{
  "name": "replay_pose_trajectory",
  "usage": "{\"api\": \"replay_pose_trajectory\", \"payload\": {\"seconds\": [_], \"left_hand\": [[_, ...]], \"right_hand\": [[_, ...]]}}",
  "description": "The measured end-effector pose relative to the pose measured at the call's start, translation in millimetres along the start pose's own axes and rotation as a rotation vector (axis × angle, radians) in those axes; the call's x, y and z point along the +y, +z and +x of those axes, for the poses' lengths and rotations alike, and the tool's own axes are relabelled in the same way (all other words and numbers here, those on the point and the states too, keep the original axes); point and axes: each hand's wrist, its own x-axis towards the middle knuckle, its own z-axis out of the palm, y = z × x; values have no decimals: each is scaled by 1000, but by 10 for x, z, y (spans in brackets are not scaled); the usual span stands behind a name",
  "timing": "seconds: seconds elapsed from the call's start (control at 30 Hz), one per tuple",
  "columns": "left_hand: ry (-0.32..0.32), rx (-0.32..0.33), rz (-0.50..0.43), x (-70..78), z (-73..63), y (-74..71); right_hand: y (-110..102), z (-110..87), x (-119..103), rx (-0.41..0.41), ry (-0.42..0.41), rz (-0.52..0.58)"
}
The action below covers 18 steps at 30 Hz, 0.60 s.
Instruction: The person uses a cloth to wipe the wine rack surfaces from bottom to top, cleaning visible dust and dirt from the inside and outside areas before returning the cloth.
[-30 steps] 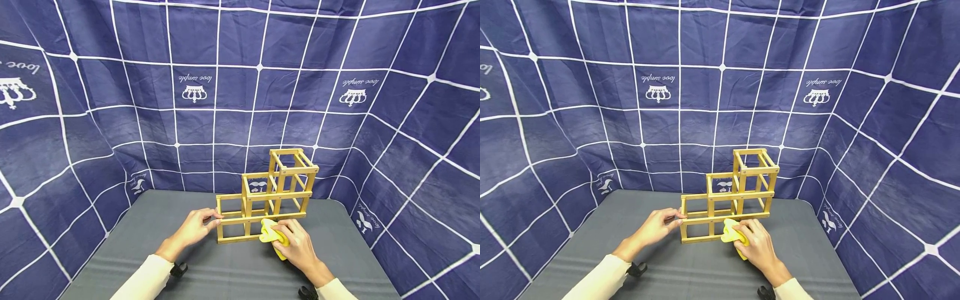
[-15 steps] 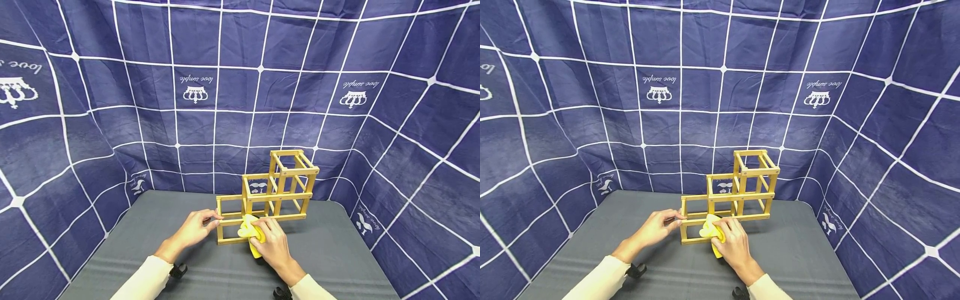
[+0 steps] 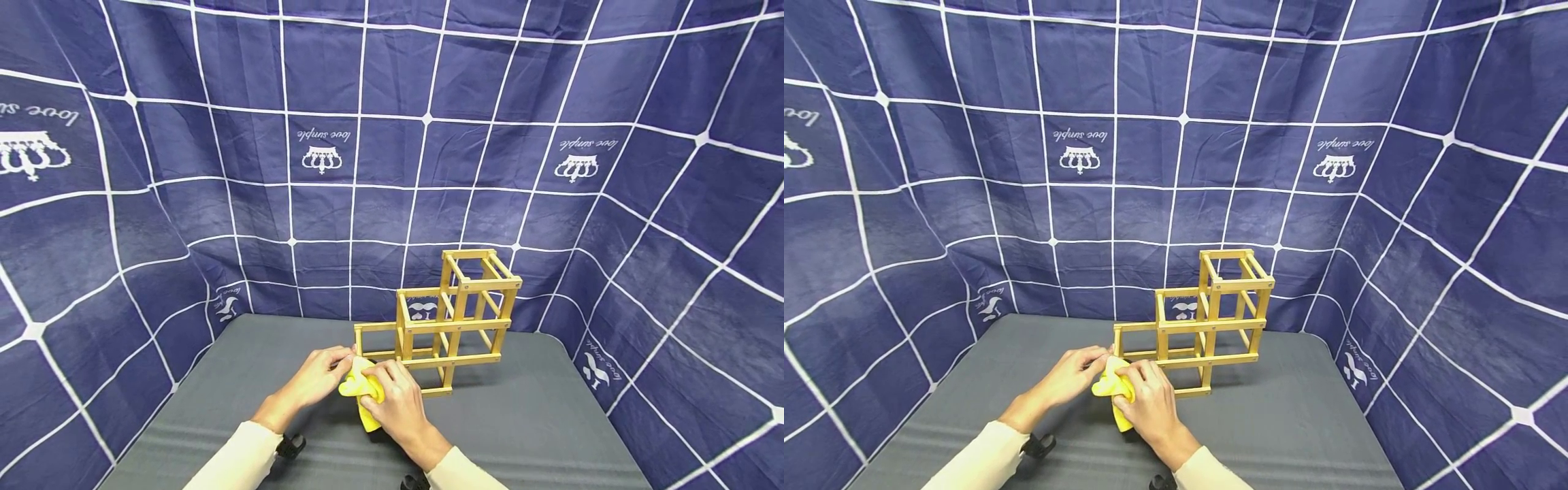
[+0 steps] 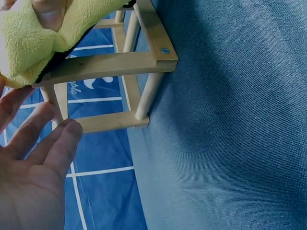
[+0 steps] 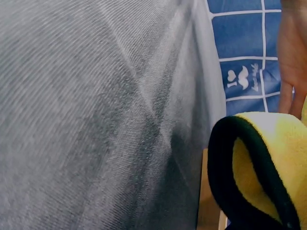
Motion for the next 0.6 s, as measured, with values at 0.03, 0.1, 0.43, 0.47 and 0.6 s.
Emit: {"api": "replay_pose_trajectory", "payload": {"seconds": [0.03, 0.1, 0.43, 0.47, 0.6], "left_hand": [[6, 1, 5, 2, -3, -3], [10, 2, 12, 11, -5, -10], [3, 4, -7, 75, -4, 45], [5, 6, -7, 73, -3, 56], [37, 36, -3, 73, 1, 83]], "right_hand": [[5, 3, -17, -9, 10, -5], [6, 6, -29, -26, 26, -14], [-245, -80, 248, -29, 27, -52], [-289, -96, 288, -33, 32, -58], [-461, -139, 461, -43, 33, -76]]}}
